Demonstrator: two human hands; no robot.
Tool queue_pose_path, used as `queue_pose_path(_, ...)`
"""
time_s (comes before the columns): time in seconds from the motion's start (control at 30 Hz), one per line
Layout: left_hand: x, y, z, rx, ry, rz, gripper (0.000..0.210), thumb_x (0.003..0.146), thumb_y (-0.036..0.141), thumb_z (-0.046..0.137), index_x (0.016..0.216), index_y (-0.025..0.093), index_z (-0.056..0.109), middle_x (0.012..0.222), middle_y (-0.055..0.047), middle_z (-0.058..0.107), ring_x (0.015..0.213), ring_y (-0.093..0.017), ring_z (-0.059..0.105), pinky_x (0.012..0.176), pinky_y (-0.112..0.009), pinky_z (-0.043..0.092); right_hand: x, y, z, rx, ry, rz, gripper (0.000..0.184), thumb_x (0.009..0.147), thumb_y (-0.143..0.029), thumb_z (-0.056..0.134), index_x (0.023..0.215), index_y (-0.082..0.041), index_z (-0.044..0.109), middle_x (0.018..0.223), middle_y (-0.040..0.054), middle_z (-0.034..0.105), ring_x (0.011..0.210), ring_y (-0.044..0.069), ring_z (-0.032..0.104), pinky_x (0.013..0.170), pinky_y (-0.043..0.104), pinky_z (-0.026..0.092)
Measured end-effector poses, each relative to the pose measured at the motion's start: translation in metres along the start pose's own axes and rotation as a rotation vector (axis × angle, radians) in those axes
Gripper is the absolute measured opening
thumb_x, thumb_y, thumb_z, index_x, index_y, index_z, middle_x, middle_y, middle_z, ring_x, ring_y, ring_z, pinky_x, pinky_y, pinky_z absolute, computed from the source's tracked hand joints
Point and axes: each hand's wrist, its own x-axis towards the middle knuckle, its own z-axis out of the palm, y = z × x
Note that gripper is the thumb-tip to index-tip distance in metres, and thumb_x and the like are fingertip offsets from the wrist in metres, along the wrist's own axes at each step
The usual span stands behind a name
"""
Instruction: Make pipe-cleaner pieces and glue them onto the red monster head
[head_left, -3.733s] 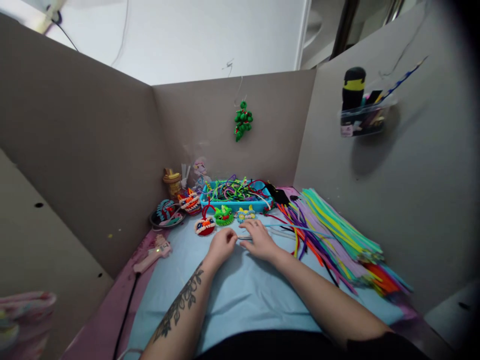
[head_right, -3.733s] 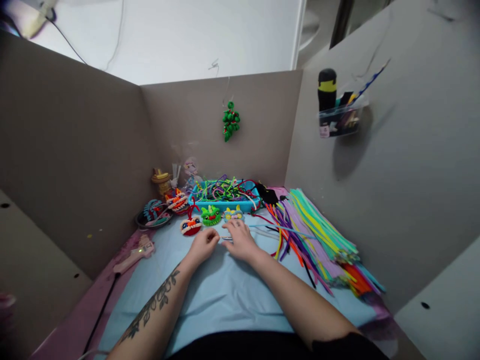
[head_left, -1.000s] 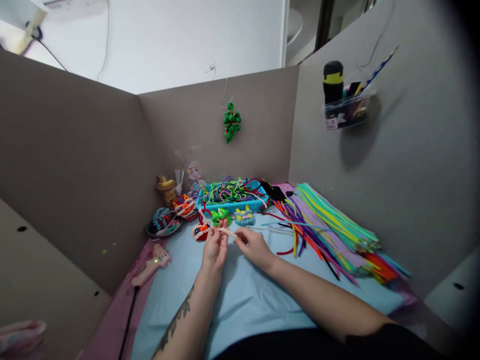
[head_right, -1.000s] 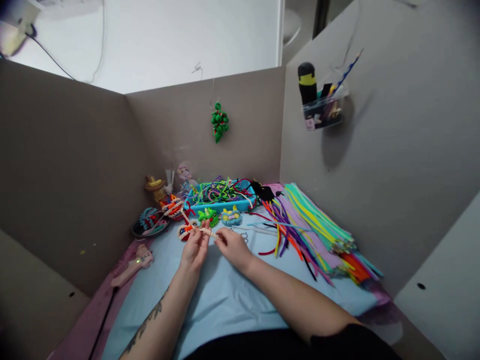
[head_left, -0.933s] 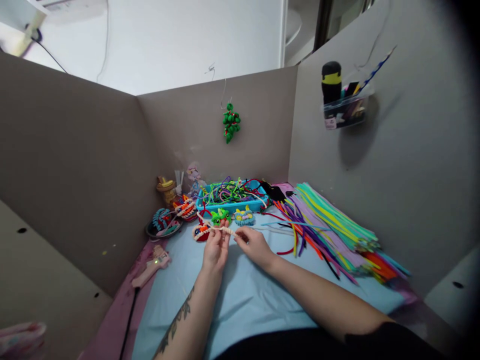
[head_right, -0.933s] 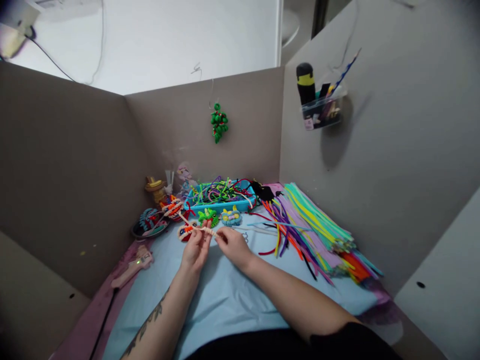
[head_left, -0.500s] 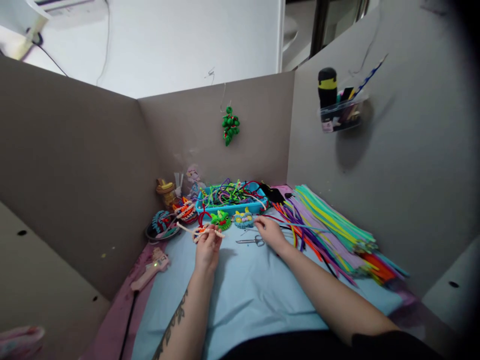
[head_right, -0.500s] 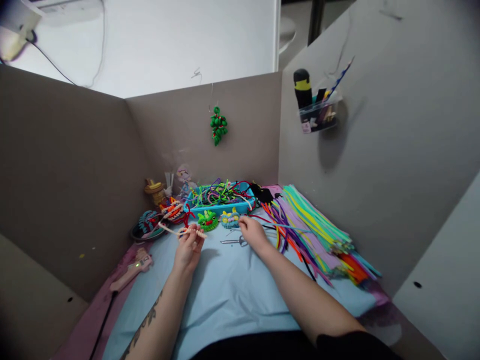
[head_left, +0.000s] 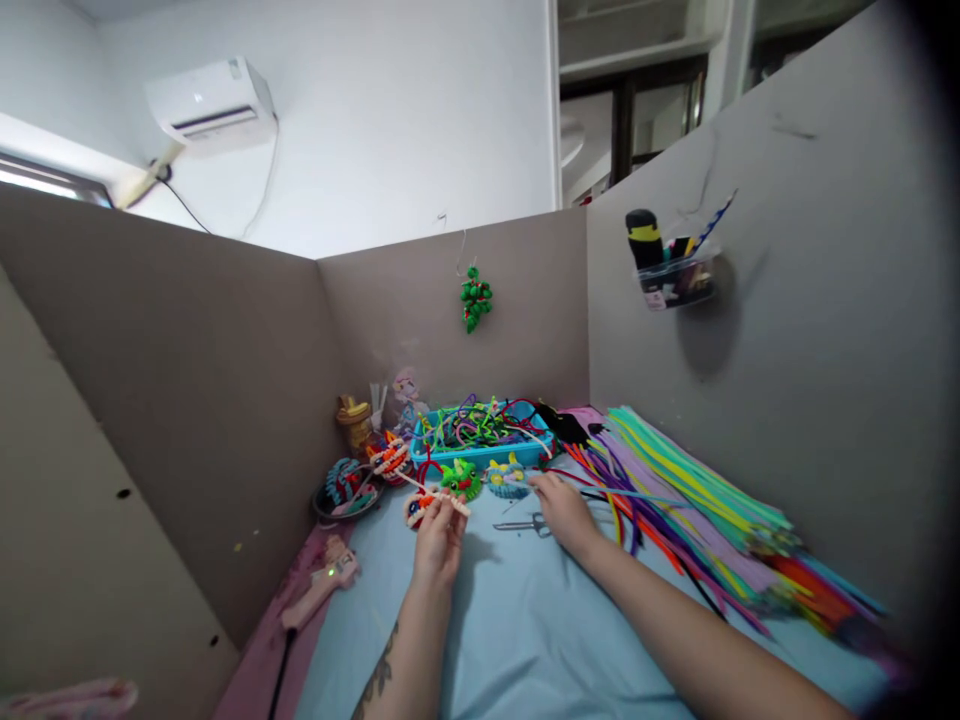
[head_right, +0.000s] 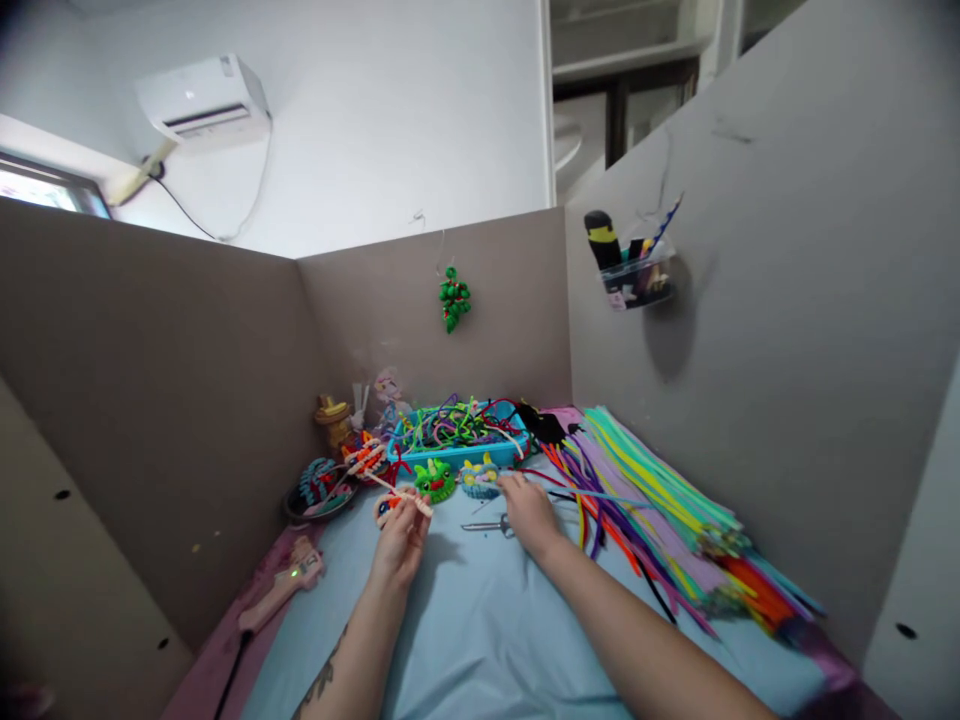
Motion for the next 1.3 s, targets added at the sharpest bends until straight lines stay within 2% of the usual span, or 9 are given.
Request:
queue_pose_path(0.1, 0.002, -0.003, -0.002, -0.012, 0.006, 0.001, 0.021, 0.079, -0.004, 0.055, 0.082, 0.016, 0.06, 0.086, -0.002, 0.066, 0.078, -0.012, 0.069, 0.07, -0.023, 0.057, -0.013, -0.024, -0.005, 0.031, 0.03, -0.133, 0.032, 0.087, -0.011, 0.042, 0.111, -0.022, 0.06, 0.101, 0.0091, 0.063, 0.074, 0.017, 0.061, 0.068, 0.027, 0.046)
queue_pose_path(0.2, 0.002, -0.006, -0.004, -0.012, 0.019, 0.01, 0.028, 0.075, -0.009, 0.056, 0.083, 0.017, 0.059, 0.086, -0.001, 0.065, 0.077, -0.01, 0.068, 0.072, -0.022, 0.056, -0.025, -0.048, -0.007, 0.059, 0.013, -0.256, 0.032, 0.085, -0.01, 0.045, 0.109, -0.024, 0.06, 0.097, 0.0067, 0.063, 0.075, 0.016, 0.061, 0.067, 0.025, 0.046)
queue_pose_path(0.33, 0.0, -0.007, -0.003, 0.007, 0.027, 0.011, 0.03, 0.074, -0.012, 0.054, 0.085, 0.016, 0.059, 0.081, -0.001, 0.065, 0.071, -0.008, 0.067, 0.069, -0.017, 0.055, -0.031, -0.063, -0.007, 0.075, 0.016, -0.298, 0.036, 0.079, -0.005, 0.045, 0.108, -0.023, 0.059, 0.094, 0.0065, 0.061, 0.079, 0.018, 0.06, 0.071, 0.026, 0.047)
queue_pose_path(0.53, -0.002, -0.008, 0.001, 0.033, 0.009, 0.018, 0.026, 0.079, -0.01, 0.051, 0.08, 0.015, 0.059, 0.076, 0.0, 0.063, 0.068, -0.005, 0.065, 0.07, -0.013, 0.053, -0.029, -0.056, -0.004, 0.076, 0.045, -0.253, 0.035, 0.082, -0.005, 0.042, 0.109, -0.02, 0.059, 0.098, 0.0083, 0.061, 0.084, 0.019, 0.06, 0.074, 0.028, 0.047)
queue_pose_path(0.73, -0.004, -0.011, 0.0, 0.089, -0.048, 0.012, 0.025, 0.073, -0.009, 0.06, 0.082, 0.015, 0.059, 0.077, -0.001, 0.064, 0.072, -0.008, 0.066, 0.074, -0.016, 0.052, -0.028, -0.056, -0.005, 0.051, 0.034, -0.244, 0.034, 0.081, -0.005, 0.045, 0.108, -0.021, 0.06, 0.097, 0.0075, 0.061, 0.082, 0.018, 0.06, 0.07, 0.026, 0.047)
queue_pose_path(0.97, -0.005, -0.013, -0.003, 0.172, -0.125, 0.038, 0.036, 0.067, -0.001, 0.07, 0.095, 0.017, 0.056, 0.084, -0.004, 0.068, 0.075, -0.012, 0.067, 0.073, -0.022, 0.052, -0.028, -0.056, -0.01, 0.017, 0.018, -0.241, 0.036, 0.08, -0.005, 0.047, 0.107, -0.023, 0.062, 0.096, 0.0069, 0.063, 0.079, 0.017, 0.06, 0.068, 0.024, 0.045)
queue_pose_path(1.3, 0.0, -0.018, -0.005, 0.295, -0.221, 0.124, 0.057, 0.05, 0.02, 0.084, 0.098, 0.015, 0.055, 0.076, -0.002, 0.067, 0.077, -0.016, 0.065, 0.076, -0.028, 0.047, -0.027, -0.054, -0.008, 0.019, 0.03, -0.257, 0.034, 0.082, -0.006, 0.046, 0.109, -0.021, 0.061, 0.094, 0.0056, 0.066, 0.08, 0.017, 0.061, 0.068, 0.024, 0.045)
